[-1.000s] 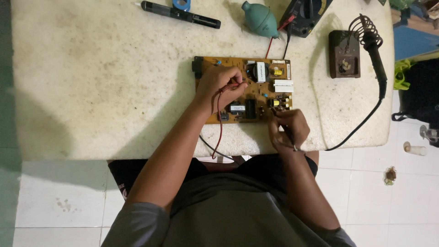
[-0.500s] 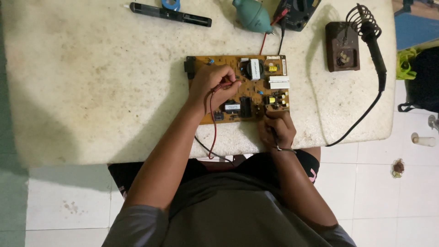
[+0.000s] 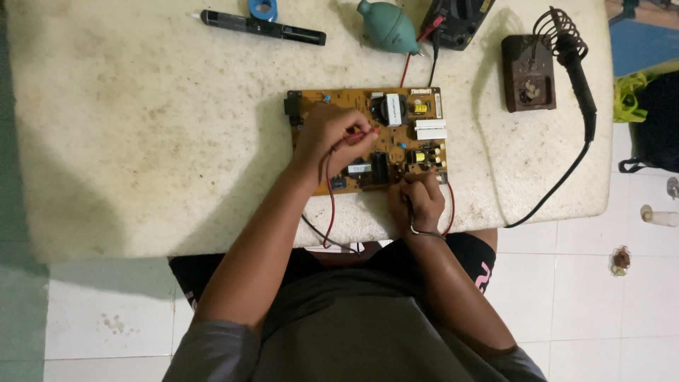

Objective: Testing electronic components on a circuit board using a digital multimeter.

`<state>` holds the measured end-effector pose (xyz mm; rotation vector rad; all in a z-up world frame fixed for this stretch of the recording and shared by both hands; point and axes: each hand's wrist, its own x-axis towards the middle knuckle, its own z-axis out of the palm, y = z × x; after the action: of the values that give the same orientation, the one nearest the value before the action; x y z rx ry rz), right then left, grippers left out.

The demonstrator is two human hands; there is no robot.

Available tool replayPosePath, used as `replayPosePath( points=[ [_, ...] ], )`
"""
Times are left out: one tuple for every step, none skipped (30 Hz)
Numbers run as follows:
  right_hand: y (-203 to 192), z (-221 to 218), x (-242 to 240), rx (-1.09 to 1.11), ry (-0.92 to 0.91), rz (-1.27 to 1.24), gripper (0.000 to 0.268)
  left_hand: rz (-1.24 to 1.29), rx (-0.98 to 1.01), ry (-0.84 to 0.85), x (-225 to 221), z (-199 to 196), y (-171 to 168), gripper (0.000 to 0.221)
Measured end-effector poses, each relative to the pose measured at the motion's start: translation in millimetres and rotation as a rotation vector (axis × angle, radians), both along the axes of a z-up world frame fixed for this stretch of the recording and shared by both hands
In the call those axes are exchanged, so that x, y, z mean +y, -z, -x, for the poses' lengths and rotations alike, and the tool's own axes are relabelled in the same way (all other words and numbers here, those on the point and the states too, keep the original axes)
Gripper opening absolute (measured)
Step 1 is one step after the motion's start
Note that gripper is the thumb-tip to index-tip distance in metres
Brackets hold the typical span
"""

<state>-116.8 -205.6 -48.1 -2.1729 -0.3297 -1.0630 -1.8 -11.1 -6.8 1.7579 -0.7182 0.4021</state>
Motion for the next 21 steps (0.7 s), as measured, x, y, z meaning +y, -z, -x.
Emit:
replayPosePath(
  points=[
    [-5.5,-0.4,3.3,0.001,0.004,0.001,0.019,0.001,0.001,0.004,-5.5,3.8,-2.3,0.016],
    [-10.6,-1.0,6.4,0.010,0.003,-0.024,0.019,-0.011,-0.035,0.016,-11.2,7.4,-4.1,0.017],
    [-15.0,1.0,9.6,0.023,0.002,-0.050,0.019,-0.023,-0.067,0.028,-16.9,13.5,-4.9,0.018],
    [-10.6,2.8,6.2,0.030,0.006,-0.049,0.019,-0.022,-0.060,0.032,-20.4,17.9,-10.3,0.018],
    [-6.2,2.2,3.7,0.021,0.022,-0.031,0.019,-0.013,-0.026,0.065,-22.7,20.6,-16.5,0.018],
    [-2.5,1.8,1.5,0.012,0.038,-0.013,0.020,-0.004,0.009,0.098,-24.8,23.3,-23.4,0.019],
    [-3.1,1.2,2.0,0.009,0.037,-0.013,0.020,-0.003,0.006,0.097,-26.8,22.3,-13.1,0.019],
    [-3.9,0.6,2.3,0.002,0.037,-0.016,0.020,-0.005,0.022,0.109,-29.0,21.1,-3.1,0.017],
    [-4.4,1.9,2.3,-0.002,0.042,-0.021,0.020,-0.007,0.042,0.124,-31.9,21.1,7.4,0.017],
    [-0.2,0.7,-1.3,-0.002,0.045,-0.021,0.020,-0.007,0.042,0.127,-31.1,19.4,5.0,0.017],
    [4.7,1.7,-3.9,0.006,0.033,-0.034,0.019,0.010,0.073,0.149,-29.4,19.5,3.3,0.016],
    [9.7,2.8,-6.3,0.013,0.021,-0.048,0.019,0.026,0.103,0.171,-27.6,19.7,1.5,0.015],
    [11.0,2.6,-6.3,0.010,0.022,-0.050,0.019,0.024,0.100,0.172,-27.6,20.0,1.7,0.015],
    [12.2,2.4,-6.0,0.007,0.021,-0.066,0.020,0.024,0.116,0.178,-27.2,20.3,1.7,0.014],
    [13.0,2.9,-6.1,0.006,0.020,-0.081,0.020,0.025,0.133,0.185,-27.2,21.4,1.8,0.015],
    [9.5,0.9,-4.7,0.005,0.020,-0.082,0.020,0.024,0.133,0.185,-27.4,19.2,5.4,0.015],
    [6.1,1.1,-3.9,0.001,0.010,-0.076,0.020,0.017,0.117,0.192,-28.4,18.6,9.8,0.015],
    [2.9,1.3,-3.1,-0.004,0.001,-0.070,0.019,0.010,0.100,0.199,-29.5,18.2,14.4,0.016],
    [4.0,1.2,-1.9,-0.003,0.004,-0.069,0.019,0.011,0.102,0.202,-29.6,19.0,14.5,0.016],
    [4.7,1.1,-0.6,-0.022,0.036,-0.054,0.020,0.011,0.111,0.205,-29.5,19.8,14.4,0.015],
    [5.2,-0.8,1.1,-0.044,0.066,-0.040,0.021,0.010,0.118,0.205,-28.8,19.5,13.7,0.015]
  ],
)
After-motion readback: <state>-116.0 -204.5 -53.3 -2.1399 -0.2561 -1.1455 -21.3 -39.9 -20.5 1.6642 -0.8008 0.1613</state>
